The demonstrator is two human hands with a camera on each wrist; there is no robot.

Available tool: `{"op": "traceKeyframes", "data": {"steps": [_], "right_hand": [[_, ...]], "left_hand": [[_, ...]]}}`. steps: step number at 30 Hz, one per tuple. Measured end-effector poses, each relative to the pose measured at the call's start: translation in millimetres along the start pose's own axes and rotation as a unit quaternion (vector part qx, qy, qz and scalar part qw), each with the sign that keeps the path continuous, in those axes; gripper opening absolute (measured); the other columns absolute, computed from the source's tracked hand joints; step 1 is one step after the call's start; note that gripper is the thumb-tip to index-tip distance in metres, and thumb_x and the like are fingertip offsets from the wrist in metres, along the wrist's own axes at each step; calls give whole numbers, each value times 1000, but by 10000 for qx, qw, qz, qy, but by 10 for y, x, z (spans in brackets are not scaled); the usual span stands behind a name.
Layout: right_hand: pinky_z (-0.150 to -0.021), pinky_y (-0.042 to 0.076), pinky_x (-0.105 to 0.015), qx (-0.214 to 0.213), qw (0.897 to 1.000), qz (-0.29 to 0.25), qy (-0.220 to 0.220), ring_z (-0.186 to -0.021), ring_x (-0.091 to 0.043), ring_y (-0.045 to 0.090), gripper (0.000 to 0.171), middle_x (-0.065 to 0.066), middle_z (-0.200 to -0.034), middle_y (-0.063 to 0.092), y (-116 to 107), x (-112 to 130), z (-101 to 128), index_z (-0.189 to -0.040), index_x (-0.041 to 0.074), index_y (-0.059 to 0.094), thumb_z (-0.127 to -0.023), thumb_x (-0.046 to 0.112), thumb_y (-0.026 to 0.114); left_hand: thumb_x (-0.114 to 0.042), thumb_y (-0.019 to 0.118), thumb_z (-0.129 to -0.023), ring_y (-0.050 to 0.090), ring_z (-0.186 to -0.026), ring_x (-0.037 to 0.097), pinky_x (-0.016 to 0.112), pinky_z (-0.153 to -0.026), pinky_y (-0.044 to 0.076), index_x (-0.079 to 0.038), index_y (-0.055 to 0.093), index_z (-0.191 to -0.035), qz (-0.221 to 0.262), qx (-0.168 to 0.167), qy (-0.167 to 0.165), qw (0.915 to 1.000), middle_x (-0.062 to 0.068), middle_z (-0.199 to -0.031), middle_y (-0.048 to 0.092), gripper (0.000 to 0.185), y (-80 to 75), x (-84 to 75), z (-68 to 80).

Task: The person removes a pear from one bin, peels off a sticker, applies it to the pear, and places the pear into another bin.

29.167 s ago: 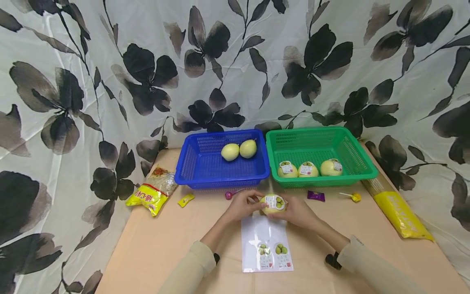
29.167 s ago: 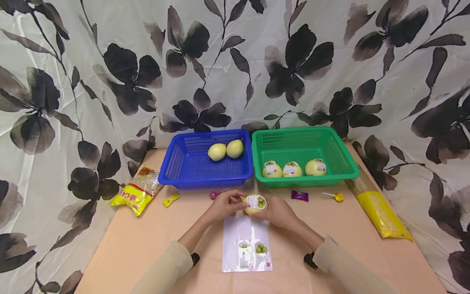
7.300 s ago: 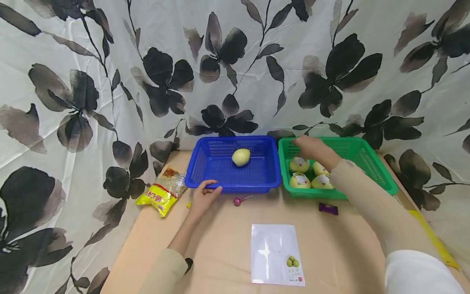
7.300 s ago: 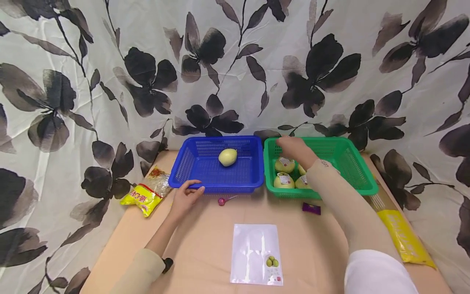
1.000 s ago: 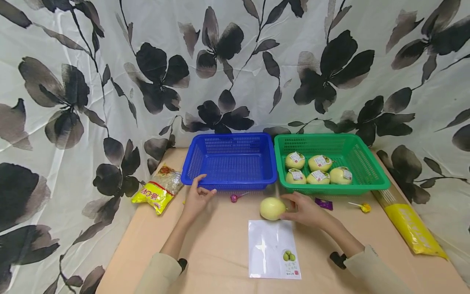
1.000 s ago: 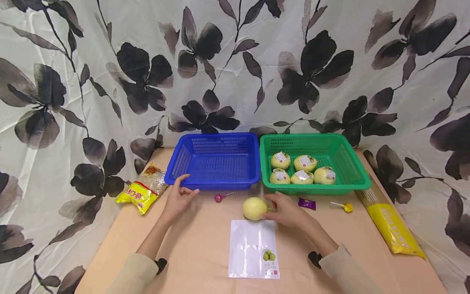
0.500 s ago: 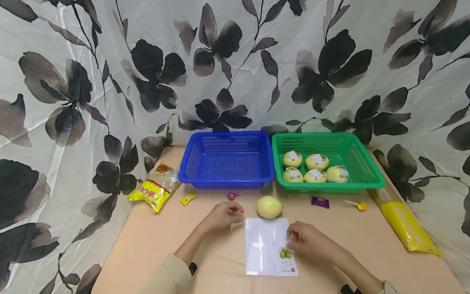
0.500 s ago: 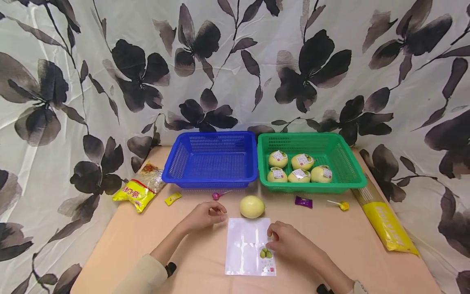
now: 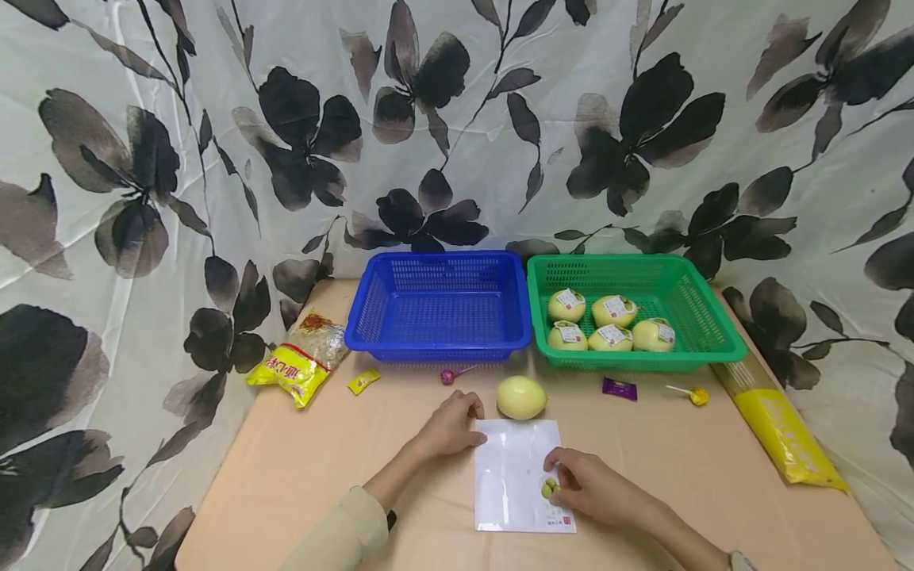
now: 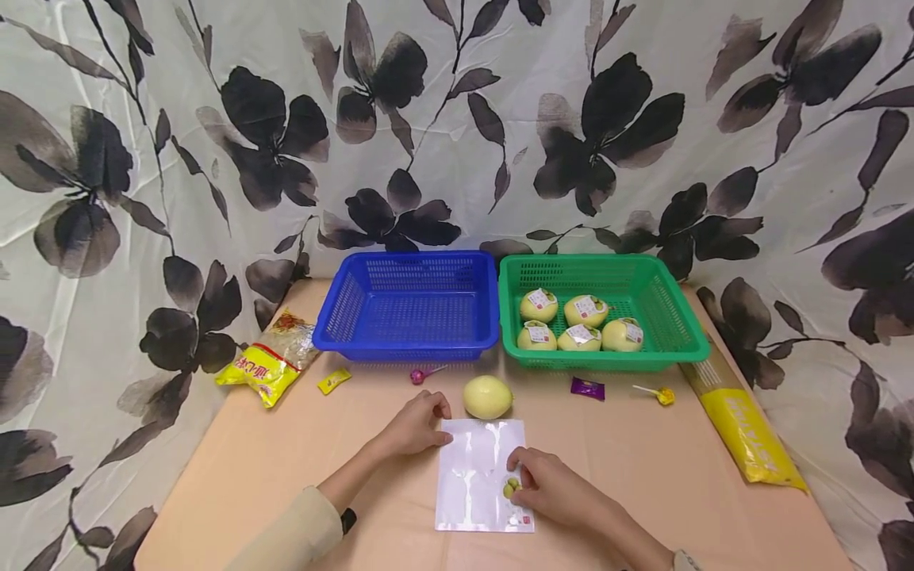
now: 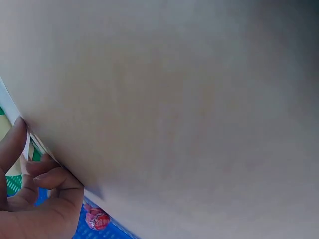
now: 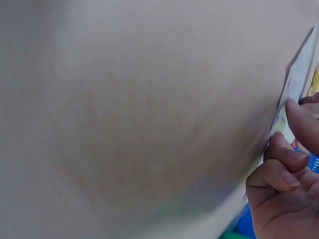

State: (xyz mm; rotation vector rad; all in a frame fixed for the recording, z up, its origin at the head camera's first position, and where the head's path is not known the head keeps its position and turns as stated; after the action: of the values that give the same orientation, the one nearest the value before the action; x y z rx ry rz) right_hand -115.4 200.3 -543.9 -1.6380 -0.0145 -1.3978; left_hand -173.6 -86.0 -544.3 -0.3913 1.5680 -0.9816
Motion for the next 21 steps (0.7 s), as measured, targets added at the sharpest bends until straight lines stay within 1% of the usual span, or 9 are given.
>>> {"op": "traceKeyframes", "data": {"steps": [4,7,10,13,18,21], "right_hand": [[-63,41,-19,-110,9998,-88,-111,-72,3,46,15,9,-79,51,45,-24,-7,-104,12,61,-97,14,74],[-63,41,-19,-208,9996,-131,-131,-74,3,47,10,8,-80,52,65,-27,-8,-97,15,60,-100,13,69],[-63,42,-20,-254,9995,-171,-74,-76,2,48,11,8,-81,53,64,-29,1,-94,16,60,-102,13,66],[-64,42,-20,-277,9994,-204,-76,-77,1,48,11,7,-82,53,50,-26,23,-93,17,60,-102,14,66],[-65,44,-19,-350,9984,-217,-391,-77,2,49,12,9,-83,54,2,0,103,-91,19,62,-99,15,70],[-66,44,-19,-224,9983,-249,-477,-78,2,49,11,9,-85,54,-57,38,158,-92,20,62,-98,18,72]], "left_hand": [[-10,86,-82,52,-81,8,26,-74,45,-11,61,-101,108,93,151,9998,4,-92,65,32,5,1,-10],[-7,84,-82,51,-78,6,24,-72,43,-12,65,-100,149,137,271,9994,6,-89,66,27,6,2,-7],[-6,83,-82,49,-78,6,24,-72,41,-13,71,-97,85,199,372,9991,7,-87,65,20,6,0,-4],[-5,83,-82,49,-79,7,24,-73,42,-11,75,-97,56,312,431,9986,8,-86,64,18,-3,0,-3],[-5,85,-81,50,-83,10,25,-78,44,-7,75,-101,92,488,474,9976,8,-89,64,22,-31,-12,-2],[-6,86,-81,50,-83,9,25,-78,44,-8,75,-102,20,494,483,9976,7,-89,64,23,-35,-18,-6]]}}
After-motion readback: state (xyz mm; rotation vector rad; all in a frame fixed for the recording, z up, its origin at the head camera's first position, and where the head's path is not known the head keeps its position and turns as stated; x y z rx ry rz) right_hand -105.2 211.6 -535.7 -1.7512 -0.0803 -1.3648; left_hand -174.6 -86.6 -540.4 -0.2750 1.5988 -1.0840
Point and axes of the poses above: each hand's wrist, its own z-axis away from the middle knuckle, its own y-axis out of the palm, x = y × z, the point moved 1 cm from there along -z, towards the middle knuckle
